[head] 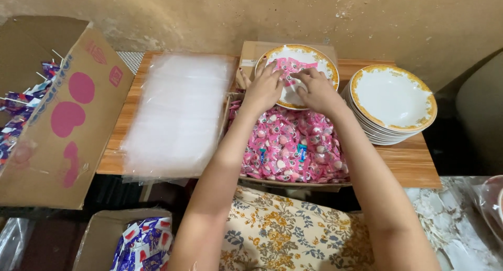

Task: Arranging small pink food packets into a box and wrapping decorative plates in plastic to place on top.

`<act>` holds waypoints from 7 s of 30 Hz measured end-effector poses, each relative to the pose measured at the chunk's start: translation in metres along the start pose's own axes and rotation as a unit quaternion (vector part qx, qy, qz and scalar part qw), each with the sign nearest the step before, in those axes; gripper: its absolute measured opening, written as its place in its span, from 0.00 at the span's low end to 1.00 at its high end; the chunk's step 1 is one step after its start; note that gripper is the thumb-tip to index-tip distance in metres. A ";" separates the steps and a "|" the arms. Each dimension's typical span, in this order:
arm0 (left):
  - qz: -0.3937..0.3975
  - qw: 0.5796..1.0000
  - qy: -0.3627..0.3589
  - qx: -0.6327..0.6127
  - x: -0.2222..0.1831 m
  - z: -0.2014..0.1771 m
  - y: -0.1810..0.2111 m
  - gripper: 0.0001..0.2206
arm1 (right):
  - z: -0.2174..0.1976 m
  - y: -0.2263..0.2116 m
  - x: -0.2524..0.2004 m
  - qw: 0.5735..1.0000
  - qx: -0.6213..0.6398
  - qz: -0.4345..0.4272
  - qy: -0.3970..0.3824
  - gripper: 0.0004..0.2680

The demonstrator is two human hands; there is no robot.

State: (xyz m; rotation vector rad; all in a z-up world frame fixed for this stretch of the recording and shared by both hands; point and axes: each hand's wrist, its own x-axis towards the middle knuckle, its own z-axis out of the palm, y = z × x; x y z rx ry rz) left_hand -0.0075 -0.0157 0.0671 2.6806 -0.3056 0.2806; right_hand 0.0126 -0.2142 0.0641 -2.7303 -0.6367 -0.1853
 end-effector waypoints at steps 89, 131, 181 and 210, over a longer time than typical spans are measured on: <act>0.072 0.996 0.003 0.053 -0.003 0.013 -0.041 0.15 | 0.002 0.042 -0.019 0.997 -0.070 0.015 0.042 0.11; -0.047 0.972 -0.222 0.054 -0.054 0.052 -0.088 0.21 | -0.016 0.022 -0.125 0.980 -0.001 0.000 -0.198 0.14; 0.038 0.965 0.104 -0.236 -0.034 0.027 -0.027 0.23 | -0.008 0.014 -0.111 0.881 0.459 -0.020 0.111 0.08; 0.160 0.983 0.073 0.059 -0.017 0.046 0.020 0.16 | 0.016 0.033 -0.061 0.981 -0.078 -0.039 0.175 0.11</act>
